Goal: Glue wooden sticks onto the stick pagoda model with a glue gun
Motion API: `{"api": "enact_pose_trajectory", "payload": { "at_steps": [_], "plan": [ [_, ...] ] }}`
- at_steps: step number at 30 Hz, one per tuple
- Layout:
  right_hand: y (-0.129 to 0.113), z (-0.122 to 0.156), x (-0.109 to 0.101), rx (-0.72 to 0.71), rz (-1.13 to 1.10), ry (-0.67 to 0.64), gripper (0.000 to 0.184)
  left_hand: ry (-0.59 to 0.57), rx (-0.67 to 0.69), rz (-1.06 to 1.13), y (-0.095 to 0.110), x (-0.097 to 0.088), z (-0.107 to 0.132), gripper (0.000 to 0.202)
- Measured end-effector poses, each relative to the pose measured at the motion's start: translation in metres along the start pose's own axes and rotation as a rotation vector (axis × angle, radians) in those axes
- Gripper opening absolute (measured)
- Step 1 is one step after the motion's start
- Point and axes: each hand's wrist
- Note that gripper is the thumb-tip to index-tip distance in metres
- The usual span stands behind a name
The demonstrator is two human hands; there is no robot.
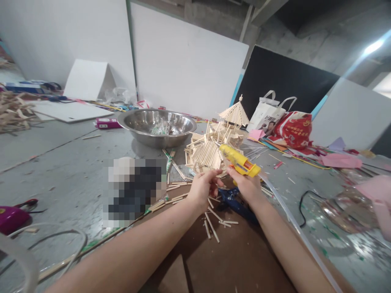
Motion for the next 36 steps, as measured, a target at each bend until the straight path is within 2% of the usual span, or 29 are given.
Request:
{"api": "enact_pose_trajectory", "payload": {
  "at_steps": [9,15,24,30,36],
  "plan": [
    [0.0027,-0.0006,0.0009,0.03,0.024,-0.097,0.024,-0.016,0.001,0.01,0.0,-0.0017,-0.0027,0.021],
    [0.0064,-0.002,0.0013,-0.03,0.007,-0.103,0.028,-0.003,-0.008,0.016,0.0011,-0.0003,-0.0028,0.02],
    [0.0026,-0.0034,0.0004,-0.031,0.031,-0.107,0.028,-0.014,0.027,0.006,-0.0007,-0.0022,-0.004,0.019],
    [0.0029,-0.0036,0.0008,0.025,0.049,-0.102,0.026,0.002,0.021,-0.004,0.0028,0.0001,-0.0019,0.017],
    [0.0026,-0.0037,0.0004,-0.019,0.057,-0.114,0.023,-0.008,0.018,-0.009,0.001,-0.0022,-0.0042,0.02]
  ]
}}
Point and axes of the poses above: each hand's wrist, its own z-axis away from the middle knuckle, its own x-axis out of the palm, y = z × x, and after that the axes turned 4 degrees about x, right-handed
